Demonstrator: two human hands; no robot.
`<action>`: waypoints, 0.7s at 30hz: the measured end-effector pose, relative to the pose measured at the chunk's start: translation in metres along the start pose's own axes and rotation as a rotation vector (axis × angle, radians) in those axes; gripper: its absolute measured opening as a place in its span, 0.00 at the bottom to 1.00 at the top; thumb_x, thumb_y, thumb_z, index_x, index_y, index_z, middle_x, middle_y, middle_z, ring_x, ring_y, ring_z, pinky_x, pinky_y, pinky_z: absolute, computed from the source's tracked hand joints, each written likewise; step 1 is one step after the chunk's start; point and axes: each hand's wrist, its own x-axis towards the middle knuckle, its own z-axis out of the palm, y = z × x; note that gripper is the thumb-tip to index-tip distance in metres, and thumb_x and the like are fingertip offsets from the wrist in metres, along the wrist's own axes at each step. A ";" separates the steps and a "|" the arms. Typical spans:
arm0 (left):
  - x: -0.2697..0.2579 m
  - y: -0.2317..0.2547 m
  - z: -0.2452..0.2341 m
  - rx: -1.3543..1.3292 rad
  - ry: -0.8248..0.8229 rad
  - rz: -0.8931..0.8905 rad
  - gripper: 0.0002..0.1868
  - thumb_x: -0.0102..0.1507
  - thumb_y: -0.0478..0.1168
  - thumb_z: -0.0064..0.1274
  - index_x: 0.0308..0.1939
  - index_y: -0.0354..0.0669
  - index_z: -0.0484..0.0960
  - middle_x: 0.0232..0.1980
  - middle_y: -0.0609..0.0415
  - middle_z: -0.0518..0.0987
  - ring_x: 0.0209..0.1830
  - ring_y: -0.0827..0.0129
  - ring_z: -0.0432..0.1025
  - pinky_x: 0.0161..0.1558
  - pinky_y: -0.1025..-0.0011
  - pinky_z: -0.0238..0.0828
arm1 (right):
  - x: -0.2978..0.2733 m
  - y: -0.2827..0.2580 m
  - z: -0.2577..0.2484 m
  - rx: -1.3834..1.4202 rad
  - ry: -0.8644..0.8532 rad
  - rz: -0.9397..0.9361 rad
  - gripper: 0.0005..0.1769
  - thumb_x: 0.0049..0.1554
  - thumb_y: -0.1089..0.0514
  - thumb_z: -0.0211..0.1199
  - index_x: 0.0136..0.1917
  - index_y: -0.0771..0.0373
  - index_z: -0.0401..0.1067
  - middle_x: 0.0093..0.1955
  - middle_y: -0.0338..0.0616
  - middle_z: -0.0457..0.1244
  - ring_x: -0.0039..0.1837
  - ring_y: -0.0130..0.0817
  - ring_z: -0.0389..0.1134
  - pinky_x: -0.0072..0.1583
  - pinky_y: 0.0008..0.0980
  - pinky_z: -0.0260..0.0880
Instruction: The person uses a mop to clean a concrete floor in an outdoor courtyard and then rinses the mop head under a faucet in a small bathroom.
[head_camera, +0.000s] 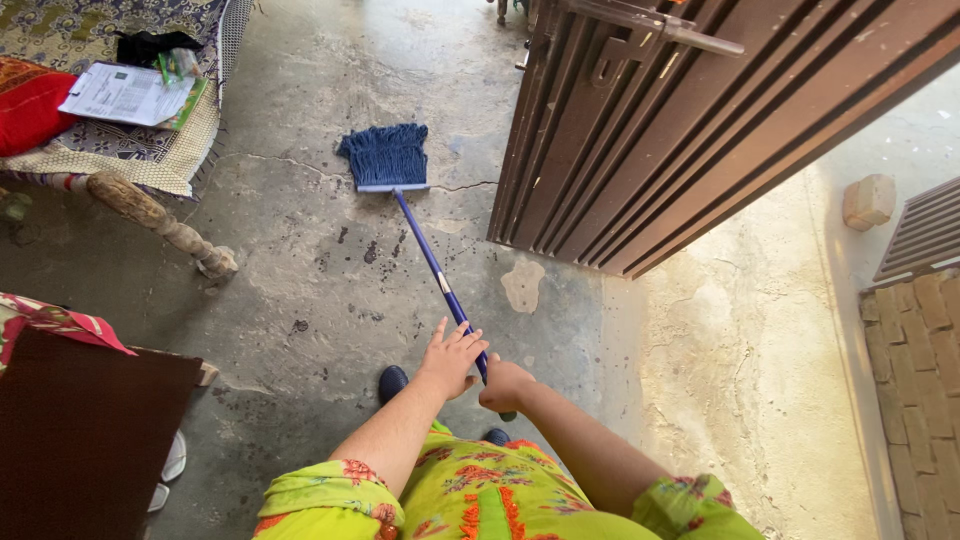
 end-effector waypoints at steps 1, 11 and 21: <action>0.003 0.007 0.007 -0.025 0.003 -0.007 0.41 0.60 0.56 0.60 0.74 0.57 0.61 0.80 0.60 0.56 0.83 0.61 0.44 0.77 0.42 0.26 | -0.009 0.006 0.001 -0.016 -0.014 0.004 0.32 0.48 0.56 0.62 0.63 0.70 0.59 0.55 0.61 0.69 0.58 0.55 0.72 0.58 0.46 0.73; 0.035 0.077 0.031 -0.171 0.355 0.169 0.13 0.61 0.36 0.55 0.49 0.54 0.77 0.52 0.59 0.80 0.64 0.62 0.71 0.75 0.51 0.52 | -0.096 0.075 -0.018 -0.181 0.031 -0.109 0.31 0.47 0.55 0.63 0.60 0.74 0.60 0.49 0.60 0.69 0.55 0.57 0.71 0.55 0.49 0.73; 0.034 0.090 -0.073 -0.031 0.647 0.359 0.17 0.48 0.41 0.63 0.39 0.54 0.76 0.37 0.61 0.78 0.44 0.61 0.73 0.64 0.52 0.59 | -0.172 0.048 -0.095 -0.294 0.160 -0.072 0.22 0.46 0.57 0.63 0.53 0.67 0.69 0.45 0.56 0.70 0.51 0.55 0.73 0.54 0.48 0.74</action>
